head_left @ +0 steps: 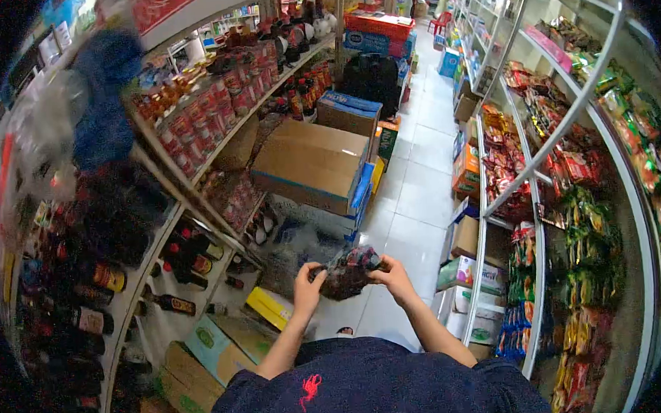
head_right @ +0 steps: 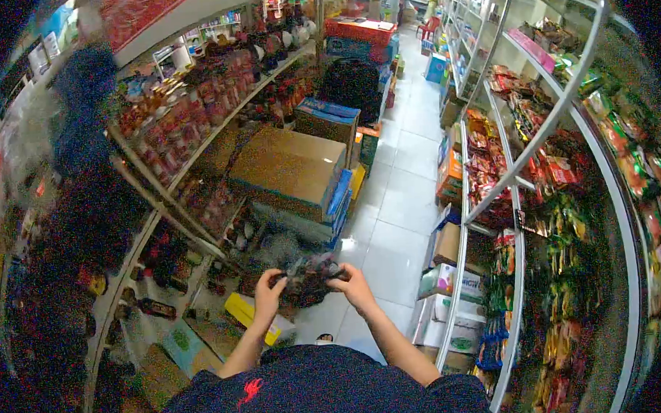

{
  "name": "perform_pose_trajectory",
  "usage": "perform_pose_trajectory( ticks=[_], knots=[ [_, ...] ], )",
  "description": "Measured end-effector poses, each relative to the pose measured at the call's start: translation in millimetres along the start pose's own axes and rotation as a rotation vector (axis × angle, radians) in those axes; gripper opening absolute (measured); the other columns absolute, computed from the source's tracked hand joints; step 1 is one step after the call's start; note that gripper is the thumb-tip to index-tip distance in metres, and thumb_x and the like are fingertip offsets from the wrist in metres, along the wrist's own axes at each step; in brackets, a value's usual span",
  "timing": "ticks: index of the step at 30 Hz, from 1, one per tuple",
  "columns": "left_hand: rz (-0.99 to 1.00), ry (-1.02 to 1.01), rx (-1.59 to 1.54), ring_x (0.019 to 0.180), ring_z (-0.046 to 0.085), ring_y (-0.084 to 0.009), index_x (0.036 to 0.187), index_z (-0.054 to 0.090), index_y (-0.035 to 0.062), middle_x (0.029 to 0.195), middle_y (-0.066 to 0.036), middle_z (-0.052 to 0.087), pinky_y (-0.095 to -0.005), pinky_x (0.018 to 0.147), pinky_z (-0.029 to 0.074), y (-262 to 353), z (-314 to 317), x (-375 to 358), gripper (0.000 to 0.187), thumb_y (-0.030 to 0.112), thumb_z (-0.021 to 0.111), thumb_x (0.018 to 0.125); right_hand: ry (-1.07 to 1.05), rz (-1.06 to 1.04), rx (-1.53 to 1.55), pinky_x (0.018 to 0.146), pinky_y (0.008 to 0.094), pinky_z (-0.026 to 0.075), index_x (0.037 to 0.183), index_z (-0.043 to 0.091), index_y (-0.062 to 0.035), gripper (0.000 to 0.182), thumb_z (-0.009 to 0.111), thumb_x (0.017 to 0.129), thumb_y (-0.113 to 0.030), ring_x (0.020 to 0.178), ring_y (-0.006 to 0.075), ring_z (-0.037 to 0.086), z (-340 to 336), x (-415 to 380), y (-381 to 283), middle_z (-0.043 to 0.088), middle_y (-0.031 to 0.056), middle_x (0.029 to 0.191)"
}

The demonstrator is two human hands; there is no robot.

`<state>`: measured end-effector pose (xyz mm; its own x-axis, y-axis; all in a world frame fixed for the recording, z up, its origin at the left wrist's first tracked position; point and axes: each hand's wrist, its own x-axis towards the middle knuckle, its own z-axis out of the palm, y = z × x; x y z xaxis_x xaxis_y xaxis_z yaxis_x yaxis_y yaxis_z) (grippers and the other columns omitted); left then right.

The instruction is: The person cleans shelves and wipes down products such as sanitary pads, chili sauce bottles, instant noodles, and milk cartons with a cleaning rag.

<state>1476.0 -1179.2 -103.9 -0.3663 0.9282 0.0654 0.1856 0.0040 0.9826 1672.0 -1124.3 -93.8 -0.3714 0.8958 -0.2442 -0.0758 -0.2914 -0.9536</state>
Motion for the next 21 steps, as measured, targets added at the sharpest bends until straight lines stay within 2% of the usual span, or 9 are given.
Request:
perform_pose_trajectory(
  ticks=[2,7,9,11,13,15,17,18,21],
  knots=[
    [0.014,-0.058,-0.080,0.072,0.046,-0.0106,0.088,0.053,0.0016,0.078,-0.003,0.052,-0.0239,0.067,0.038,17,23,39,0.018,0.011,0.059,0.075,0.086,-0.022,0.056,0.067,0.0257,0.047,0.088,0.051,-0.0004,0.020,0.059,0.070,-0.003,0.074,0.0138,0.056,-21,27,-6,0.057,0.0057,0.080],
    [0.015,-0.166,-0.033,0.070,0.045,-0.0088,0.087,0.053,0.0013,0.075,-0.001,0.051,-0.0228,0.066,0.038,-2,98,123,0.017,0.010,0.059,0.074,0.192,0.053,0.093,0.063,0.0274,0.049,0.085,0.052,-0.0013,0.017,0.059,0.070,-0.003,0.074,0.0148,0.057,-89,91,-21,0.057,0.0063,0.079],
    [-0.083,-0.214,-0.123,0.068,0.044,-0.0086,0.087,0.053,0.0013,0.075,-0.001,0.051,-0.0224,0.065,0.038,-13,134,154,0.017,0.010,0.059,0.074,0.196,0.063,0.163,0.064,0.0274,0.049,0.086,0.052,-0.0014,0.017,0.059,0.070,-0.004,0.074,0.0147,0.057,-125,127,-23,0.057,0.0058,0.078],
    [-0.109,-0.233,-0.083,0.071,0.047,-0.0091,0.088,0.053,0.0016,0.078,-0.001,0.052,-0.0226,0.067,0.038,-17,169,184,0.017,0.008,0.059,0.073,0.216,0.058,0.128,0.065,0.0270,0.048,0.086,0.053,-0.0013,0.018,0.059,0.070,-0.003,0.072,0.0140,0.056,-163,164,-30,0.057,0.0053,0.078],
    [-0.159,-0.206,-0.232,0.076,0.050,-0.0104,0.090,0.052,0.0015,0.082,-0.002,0.053,-0.0230,0.072,0.039,-14,207,223,0.019,0.006,0.059,0.074,0.198,0.048,0.079,0.065,0.0257,0.047,0.086,0.052,-0.0012,0.017,0.059,0.070,-0.003,0.071,0.0129,0.055,-202,211,-48,0.057,0.0047,0.077],
    [-0.187,-0.212,-0.256,0.082,0.051,-0.0113,0.092,0.051,0.0017,0.084,-0.003,0.054,-0.0236,0.076,0.039,-3,238,259,0.020,0.004,0.059,0.074,0.182,0.035,0.098,0.063,0.0244,0.046,0.085,0.052,-0.0013,0.016,0.058,0.070,-0.002,0.069,0.0121,0.054,-223,243,-90,0.056,0.0047,0.077],
    [-0.103,-0.199,-0.274,0.084,0.050,-0.0117,0.096,0.051,0.0014,0.089,-0.004,0.054,-0.0239,0.077,0.038,19,265,297,0.024,0.005,0.059,0.074,0.147,-0.033,0.085,0.055,0.0192,0.042,0.078,0.048,-0.0040,0.013,0.057,0.069,0.000,0.060,0.0074,0.049,-246,280,-124,0.052,0.0010,0.069],
    [-0.048,-0.205,-0.265,0.087,0.050,-0.0124,0.103,0.050,0.0017,0.094,-0.005,0.053,-0.0248,0.079,0.038,22,277,316,0.031,0.007,0.059,0.074,0.128,-0.066,0.048,0.055,0.0196,0.042,0.078,0.048,-0.0042,0.014,0.057,0.069,0.001,0.058,0.0070,0.047,-259,299,-133,0.051,0.0009,0.067],
    [-0.076,-0.260,-0.224,0.098,0.048,-0.0159,0.117,0.044,0.0052,0.105,-0.008,0.051,-0.0282,0.085,0.037,44,303,359,0.046,0.012,0.059,0.074,0.101,-0.065,0.112,0.059,0.0211,0.044,0.081,0.048,-0.0030,0.014,0.056,0.069,0.000,0.065,0.0091,0.052,-286,344,-157,0.053,0.0029,0.072]
  ],
)
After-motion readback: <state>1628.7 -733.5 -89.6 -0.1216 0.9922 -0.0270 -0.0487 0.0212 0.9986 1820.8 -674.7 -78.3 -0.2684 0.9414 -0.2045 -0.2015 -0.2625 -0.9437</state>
